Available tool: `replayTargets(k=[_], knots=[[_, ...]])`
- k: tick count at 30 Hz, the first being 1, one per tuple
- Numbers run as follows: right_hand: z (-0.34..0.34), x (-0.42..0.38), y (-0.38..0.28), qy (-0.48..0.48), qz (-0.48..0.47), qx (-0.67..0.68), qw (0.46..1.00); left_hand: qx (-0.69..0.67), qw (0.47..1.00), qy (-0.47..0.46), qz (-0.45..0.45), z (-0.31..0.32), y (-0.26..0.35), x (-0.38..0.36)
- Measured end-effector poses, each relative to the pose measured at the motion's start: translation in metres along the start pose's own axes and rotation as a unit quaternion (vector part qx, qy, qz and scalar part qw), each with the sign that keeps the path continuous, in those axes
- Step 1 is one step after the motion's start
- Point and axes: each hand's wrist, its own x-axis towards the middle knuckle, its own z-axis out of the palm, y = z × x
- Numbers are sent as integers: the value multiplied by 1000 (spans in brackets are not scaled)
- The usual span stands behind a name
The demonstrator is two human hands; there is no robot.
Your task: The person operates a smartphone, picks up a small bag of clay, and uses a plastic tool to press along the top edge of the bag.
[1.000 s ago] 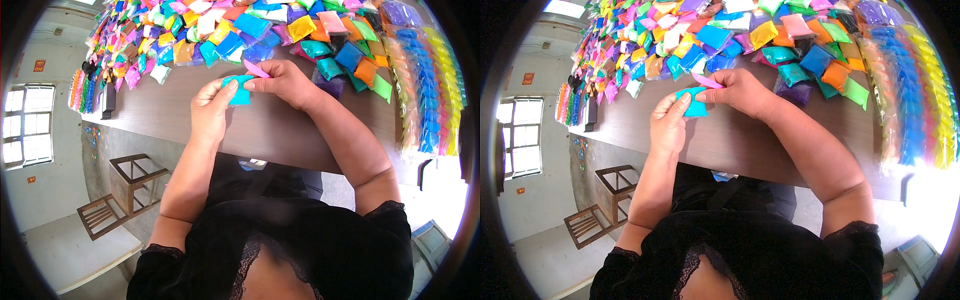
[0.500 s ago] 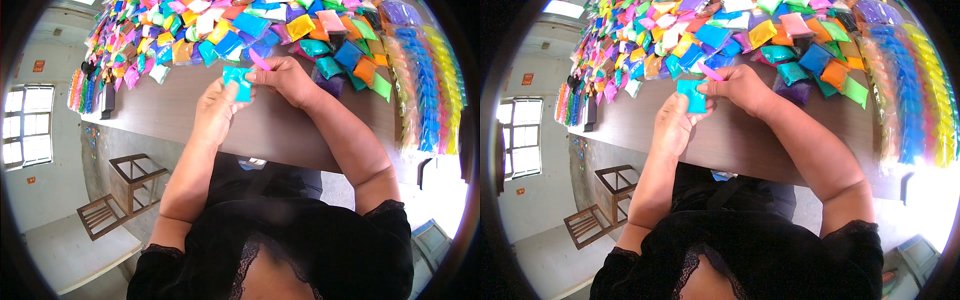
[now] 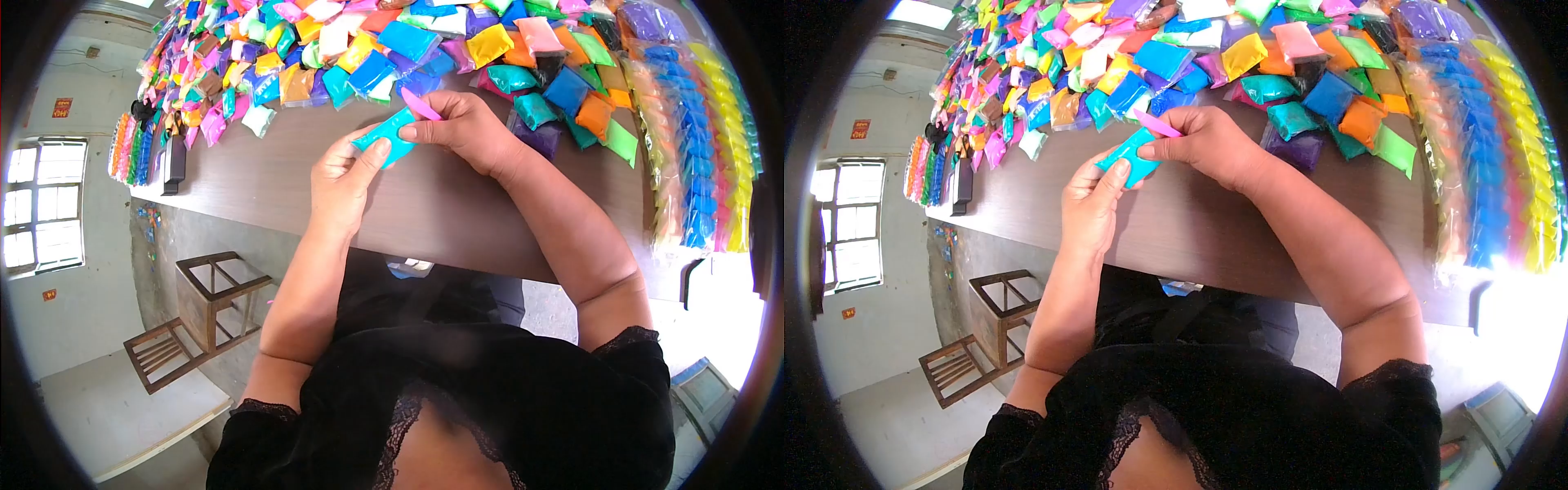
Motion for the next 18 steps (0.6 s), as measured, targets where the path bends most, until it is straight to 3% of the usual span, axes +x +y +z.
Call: replayTargets(k=[6,10,13,16,18], knots=[[-2,5,9,-27,-39,-41,998,119,992,-24,12,-8,6,2],[-3,5,8,-9,-34,-66,997,121,992,-30,14,-8,8,2],[-3,6,12,-13,-35,-59,998,161,985,-29,60,-11,9,2],[0,5,11,-6,-28,-31,999,102,994,-37,6,-13,9,5],[2,3,6,2,-22,-12,1000,-167,983,-42,-63,-2,16,7]])
